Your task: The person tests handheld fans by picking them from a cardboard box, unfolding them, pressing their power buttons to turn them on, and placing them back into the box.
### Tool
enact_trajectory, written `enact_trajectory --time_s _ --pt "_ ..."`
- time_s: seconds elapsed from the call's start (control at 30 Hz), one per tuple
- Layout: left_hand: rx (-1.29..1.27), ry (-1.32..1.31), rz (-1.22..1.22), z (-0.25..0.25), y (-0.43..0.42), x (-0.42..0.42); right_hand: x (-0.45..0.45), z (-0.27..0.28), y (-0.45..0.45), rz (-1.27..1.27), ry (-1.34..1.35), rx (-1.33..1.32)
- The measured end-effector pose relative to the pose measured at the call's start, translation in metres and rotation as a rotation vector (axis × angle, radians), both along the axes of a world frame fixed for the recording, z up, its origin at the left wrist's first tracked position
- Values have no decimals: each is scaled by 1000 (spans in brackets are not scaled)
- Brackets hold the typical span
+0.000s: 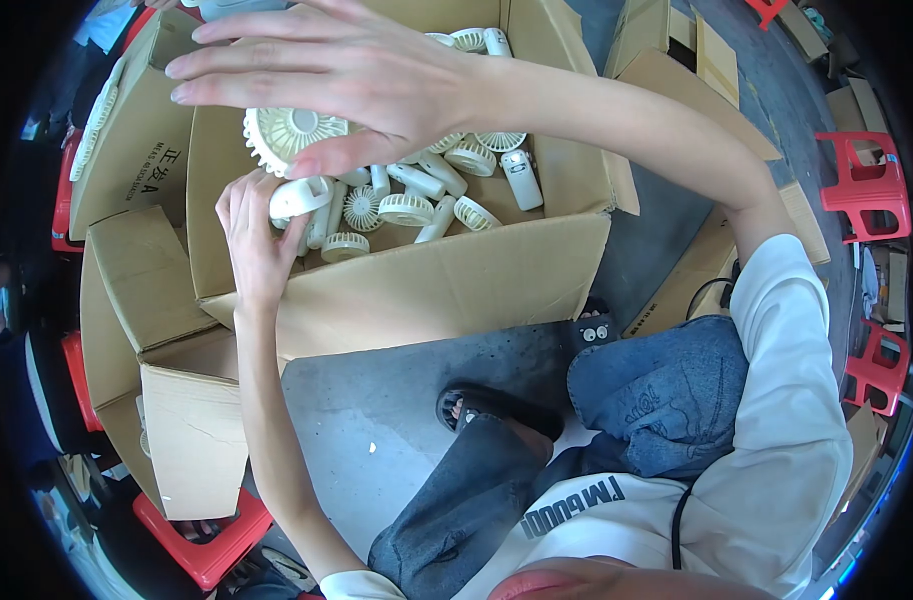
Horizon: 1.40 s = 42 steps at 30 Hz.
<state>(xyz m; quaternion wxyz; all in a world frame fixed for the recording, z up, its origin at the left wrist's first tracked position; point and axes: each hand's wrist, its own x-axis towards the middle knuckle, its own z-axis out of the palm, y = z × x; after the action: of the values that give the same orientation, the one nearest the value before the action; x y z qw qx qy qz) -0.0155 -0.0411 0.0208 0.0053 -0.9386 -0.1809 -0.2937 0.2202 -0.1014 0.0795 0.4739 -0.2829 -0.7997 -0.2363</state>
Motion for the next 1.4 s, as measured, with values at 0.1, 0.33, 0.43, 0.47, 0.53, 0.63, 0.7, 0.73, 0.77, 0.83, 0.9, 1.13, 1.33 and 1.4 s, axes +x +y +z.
enact_trajectory --time_s 0.1,0.33,0.43,0.47,0.53,0.63,0.7,0.73,0.77,0.83,0.9,1.13,1.33,1.4 --pt "11 -15 5 0 0 3 -1 -2 1 -2 -3 -2" --pt "-822 -312 234 -7 9 27 4 -10 16 -84 305 -509" --pt "-1298 -626 173 -7 13 47 11 -26 40 -50 272 -1317" --pt "-1367 -677 131 -7 10 56 8 -34 43 -52 268 -1317" --pt "-1505 -776 43 -8 5 69 3 -50 46 22 347 -1381" --pt "-1470 -761 -19 -19 11 70 3 -61 43 101 420 -1379" --pt "-1450 -752 -45 -24 19 67 4 -69 44 188 495 -1319" --pt "-1369 -697 -41 -26 22 66 4 -71 44 190 496 -1326" --pt "-1290 -642 -33 -29 24 64 5 -74 46 204 522 -1303" --pt "-1217 -586 -17 -28 18 61 10 -82 54 234 572 -1253" --pt "-856 -446 163 -15 13 58 24 -89 71 152 530 -1236" --pt "-1168 -395 -728 83 -16 32 69 -80 82 -344 64 -1005" --pt "-1133 -287 -641 127 -29 24 81 -105 120 -514 -50 -1015" --pt "-1112 -274 -626 139 -34 24 79 -112 125 -594 -111 -1072"
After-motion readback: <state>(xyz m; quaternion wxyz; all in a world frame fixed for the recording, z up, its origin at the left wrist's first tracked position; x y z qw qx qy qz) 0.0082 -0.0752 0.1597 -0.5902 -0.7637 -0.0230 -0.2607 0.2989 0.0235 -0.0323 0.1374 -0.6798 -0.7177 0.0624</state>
